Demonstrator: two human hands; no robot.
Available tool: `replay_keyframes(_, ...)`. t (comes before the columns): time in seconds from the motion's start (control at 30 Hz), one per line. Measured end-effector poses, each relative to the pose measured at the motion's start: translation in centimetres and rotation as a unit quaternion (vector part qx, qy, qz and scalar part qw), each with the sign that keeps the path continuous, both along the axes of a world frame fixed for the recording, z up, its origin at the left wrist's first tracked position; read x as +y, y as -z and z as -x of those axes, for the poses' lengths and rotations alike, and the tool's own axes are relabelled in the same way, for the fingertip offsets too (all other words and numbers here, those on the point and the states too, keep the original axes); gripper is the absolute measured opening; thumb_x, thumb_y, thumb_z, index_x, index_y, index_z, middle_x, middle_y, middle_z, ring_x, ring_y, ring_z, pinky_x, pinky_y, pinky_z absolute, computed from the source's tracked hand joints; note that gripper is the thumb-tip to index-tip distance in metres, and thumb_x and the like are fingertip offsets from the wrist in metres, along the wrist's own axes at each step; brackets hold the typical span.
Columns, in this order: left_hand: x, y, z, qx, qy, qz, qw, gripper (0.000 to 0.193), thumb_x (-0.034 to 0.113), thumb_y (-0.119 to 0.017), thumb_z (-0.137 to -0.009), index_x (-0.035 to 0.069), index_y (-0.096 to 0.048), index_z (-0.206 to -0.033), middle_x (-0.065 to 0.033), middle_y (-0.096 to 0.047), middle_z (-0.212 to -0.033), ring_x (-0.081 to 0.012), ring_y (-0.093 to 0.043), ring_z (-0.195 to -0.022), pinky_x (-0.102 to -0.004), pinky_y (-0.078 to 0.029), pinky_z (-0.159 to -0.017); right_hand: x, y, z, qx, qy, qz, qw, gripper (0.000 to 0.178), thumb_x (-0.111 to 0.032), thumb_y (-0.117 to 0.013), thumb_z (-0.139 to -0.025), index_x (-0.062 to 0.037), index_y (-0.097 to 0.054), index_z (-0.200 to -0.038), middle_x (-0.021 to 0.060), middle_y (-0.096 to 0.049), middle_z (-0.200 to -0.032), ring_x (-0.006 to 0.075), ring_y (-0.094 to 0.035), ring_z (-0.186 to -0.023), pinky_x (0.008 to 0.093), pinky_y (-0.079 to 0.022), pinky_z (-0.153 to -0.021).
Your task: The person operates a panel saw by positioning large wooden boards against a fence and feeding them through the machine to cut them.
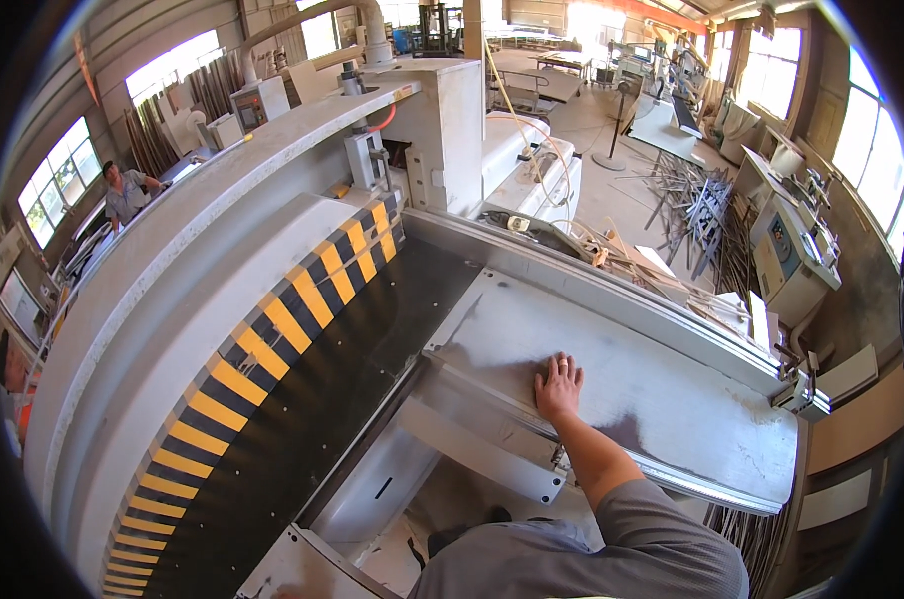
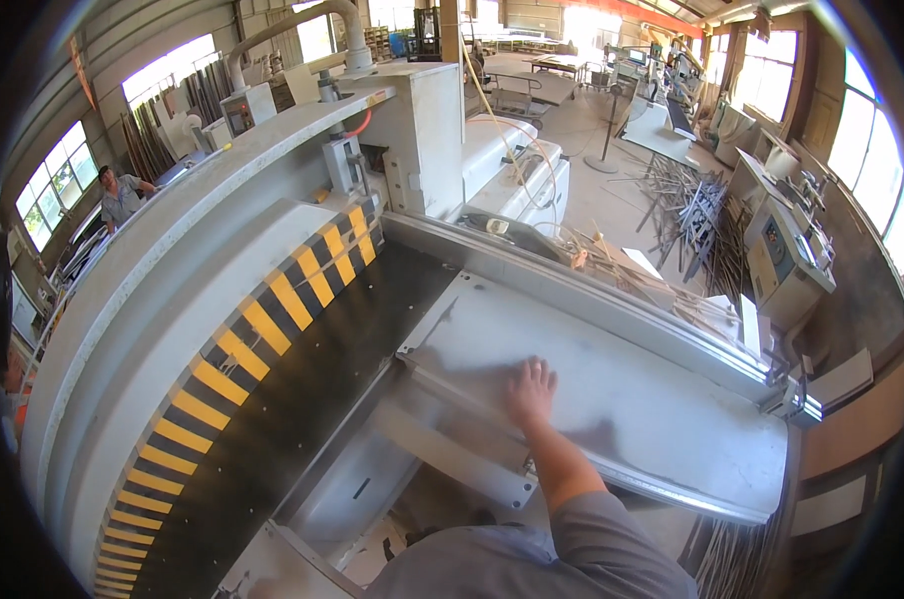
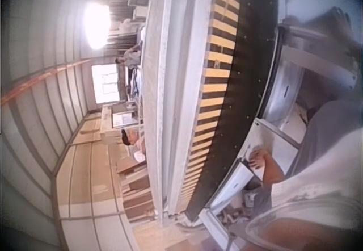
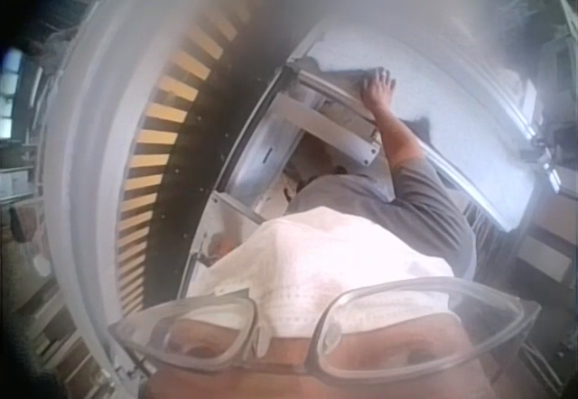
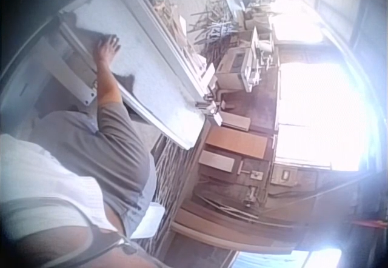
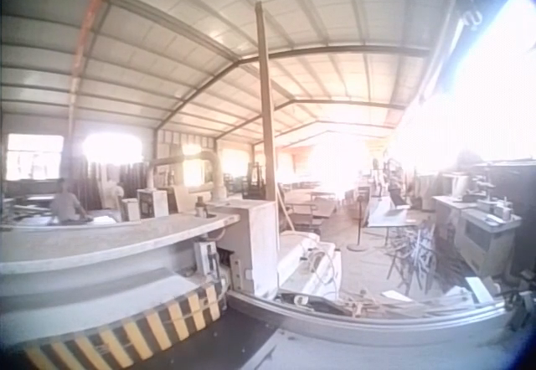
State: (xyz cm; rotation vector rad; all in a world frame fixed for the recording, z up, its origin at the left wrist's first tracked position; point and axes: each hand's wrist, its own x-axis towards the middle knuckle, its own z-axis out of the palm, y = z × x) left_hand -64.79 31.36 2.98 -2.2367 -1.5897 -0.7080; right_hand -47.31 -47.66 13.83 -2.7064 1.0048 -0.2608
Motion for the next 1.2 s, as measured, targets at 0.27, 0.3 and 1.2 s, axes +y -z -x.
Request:
replay_keyframes(0.27, -1.0, 0.1, -0.3, -0.082, 0.073, -0.062, 0.992, 0.076, 0.057, -0.048, -0.094, 0.001, -0.058, -0.145, -0.025, -0.052, -0.154, -0.0444, -0.042, -0.147, -0.0674, -0.035, -0.111, -0.3, 0.1, -0.3, -0.019, -0.002, 0.001, 1.0, 0.065, -0.043, -0.053, -0.103, -0.0063, -0.045, -0.156, 0.0157, -0.034, -0.169, 0.0343, -0.023, -0.16, 0.0556, -0.014, -0.13)
replay_keyframes(0.3, -1.2, 0.1, -0.4, -0.093, 0.082, -0.07, 0.99, 0.076, 0.057, -0.048, -0.094, 0.001, -0.058, -0.145, -0.025, -0.052, -0.154, -0.0443, -0.042, -0.148, -0.0673, -0.035, -0.111, -0.3, 0.1, -0.3, -0.001, 0.0, -0.007, 1.0, 0.065, -0.043, -0.053, -0.103, -0.0061, -0.045, -0.156, 0.0156, -0.034, -0.169, 0.0343, -0.023, -0.16, 0.0555, -0.014, -0.13)
replay_keyframes(1.2, -3.0, -0.5, -2.1, -0.054, 0.053, -0.009, 0.997, 0.077, 0.057, -0.049, -0.093, 0.002, -0.057, -0.146, -0.0236, -0.051, -0.154, -0.0435, -0.041, -0.148, -0.0671, -0.034, -0.112, -0.2, -0.7, -0.2, 0.007, 0.003, -0.005, 1.0, 0.065, -0.044, -0.053, -0.103, -0.0076, -0.045, -0.156, 0.0142, -0.035, -0.169, 0.034, -0.023, -0.16, 0.0549, -0.014, -0.13)
